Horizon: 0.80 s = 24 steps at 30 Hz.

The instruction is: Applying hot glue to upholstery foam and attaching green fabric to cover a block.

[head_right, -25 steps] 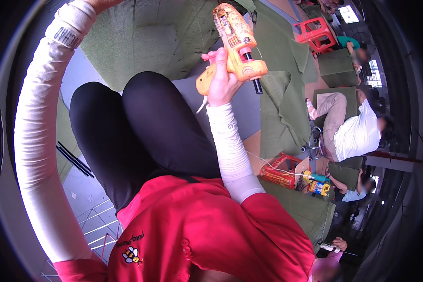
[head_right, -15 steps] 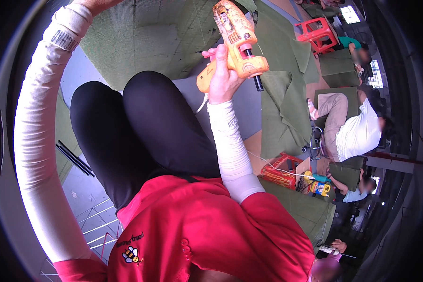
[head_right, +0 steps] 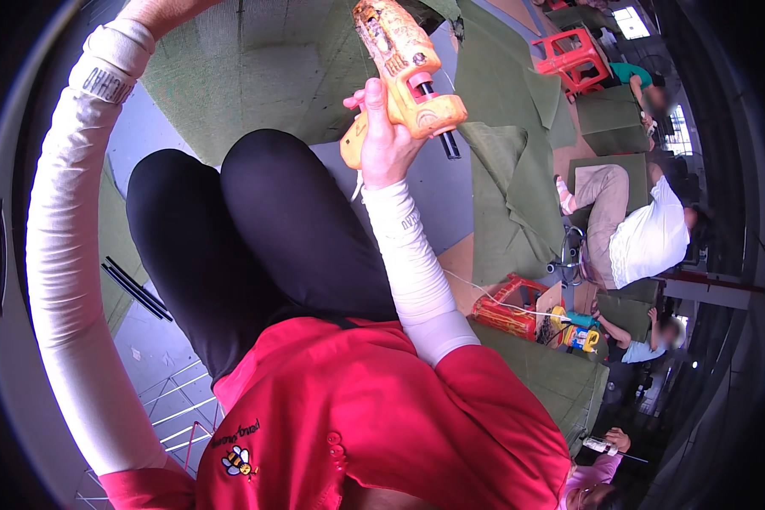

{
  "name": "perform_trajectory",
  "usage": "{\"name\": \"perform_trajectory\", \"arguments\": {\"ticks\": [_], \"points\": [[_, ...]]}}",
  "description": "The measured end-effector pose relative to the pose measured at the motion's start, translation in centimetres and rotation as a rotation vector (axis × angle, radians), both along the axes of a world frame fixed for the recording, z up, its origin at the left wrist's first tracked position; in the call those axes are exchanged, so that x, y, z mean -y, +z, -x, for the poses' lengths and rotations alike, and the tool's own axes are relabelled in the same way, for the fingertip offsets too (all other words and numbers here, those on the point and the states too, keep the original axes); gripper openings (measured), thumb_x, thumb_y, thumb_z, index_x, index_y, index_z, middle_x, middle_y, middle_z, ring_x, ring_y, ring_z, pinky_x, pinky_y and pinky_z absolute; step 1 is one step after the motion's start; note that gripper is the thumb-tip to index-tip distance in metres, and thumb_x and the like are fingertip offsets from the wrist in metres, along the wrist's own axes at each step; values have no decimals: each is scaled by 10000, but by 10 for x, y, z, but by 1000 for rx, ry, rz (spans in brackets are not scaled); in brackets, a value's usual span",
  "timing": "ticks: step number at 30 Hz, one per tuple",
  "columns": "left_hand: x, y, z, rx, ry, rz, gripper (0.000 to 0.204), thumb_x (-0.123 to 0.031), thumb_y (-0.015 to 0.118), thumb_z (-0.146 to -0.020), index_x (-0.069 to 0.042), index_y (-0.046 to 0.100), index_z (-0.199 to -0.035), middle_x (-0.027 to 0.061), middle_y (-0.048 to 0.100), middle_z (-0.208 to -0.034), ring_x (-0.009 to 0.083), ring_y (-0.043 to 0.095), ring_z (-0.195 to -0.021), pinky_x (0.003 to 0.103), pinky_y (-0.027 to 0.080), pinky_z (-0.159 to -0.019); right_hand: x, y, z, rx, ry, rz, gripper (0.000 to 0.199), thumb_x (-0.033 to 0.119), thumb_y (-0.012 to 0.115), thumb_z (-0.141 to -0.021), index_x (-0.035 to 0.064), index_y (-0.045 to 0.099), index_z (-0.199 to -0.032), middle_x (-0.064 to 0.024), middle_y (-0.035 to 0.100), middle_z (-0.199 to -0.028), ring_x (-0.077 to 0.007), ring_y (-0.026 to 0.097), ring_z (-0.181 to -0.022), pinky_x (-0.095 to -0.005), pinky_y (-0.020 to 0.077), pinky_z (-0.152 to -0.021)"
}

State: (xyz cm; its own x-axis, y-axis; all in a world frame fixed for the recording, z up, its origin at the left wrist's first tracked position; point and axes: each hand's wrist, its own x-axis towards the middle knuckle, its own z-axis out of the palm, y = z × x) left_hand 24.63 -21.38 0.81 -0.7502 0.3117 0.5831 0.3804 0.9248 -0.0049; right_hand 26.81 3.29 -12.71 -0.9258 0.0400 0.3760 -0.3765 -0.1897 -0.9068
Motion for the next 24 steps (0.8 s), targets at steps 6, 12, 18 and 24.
{"name": "perform_trajectory", "arguments": {"ticks": [6, 12, 18, 24], "points": [[8, 1, -4, -20, -10, -13, 109, -111, 632, -741, -17, 688, -746, 185, 629, -675, 348, 637, -654, 403, 511, -631, 2, -4, 0, 16, 21, 56, 247, 155, 656, -905, -9, 513, -1023, -69, 590, -788, -159, 611, -676, -309, 528, -637], [5, 4, -13, 1, 66, 15, 105, -103, 625, -729, -21, 690, -746, 181, 627, -666, 346, 633, -635, 408, 509, -629, 10, -6, -4, -53, 36, -94, 289, 250, 597, -950, -5, 529, -1069, -73, 596, -772, -170, 617, -660, -297, 508, -611], [11, -2, -13, -69, 15, 9, 105, -109, 632, -729, -28, 696, -751, 180, 629, -670, 340, 636, -638, 409, 509, -630, 3, -13, -3, 26, 18, 69, 247, 151, 644, -913, -7, 509, -1047, -64, 579, -782, -146, 600, -657, -319, 552, -619], [12, -2, -12, -33, 5, -22, 109, -115, 636, -736, -29, 699, -758, 182, 629, -670, 342, 635, -637, 408, 509, -634, 8, -5, -3, 11, -31, 54, 248, 205, 642, -922, 0, 533, -1009, -74, 603, -801, -173, 618, -676, -313, 526, -660]]}}
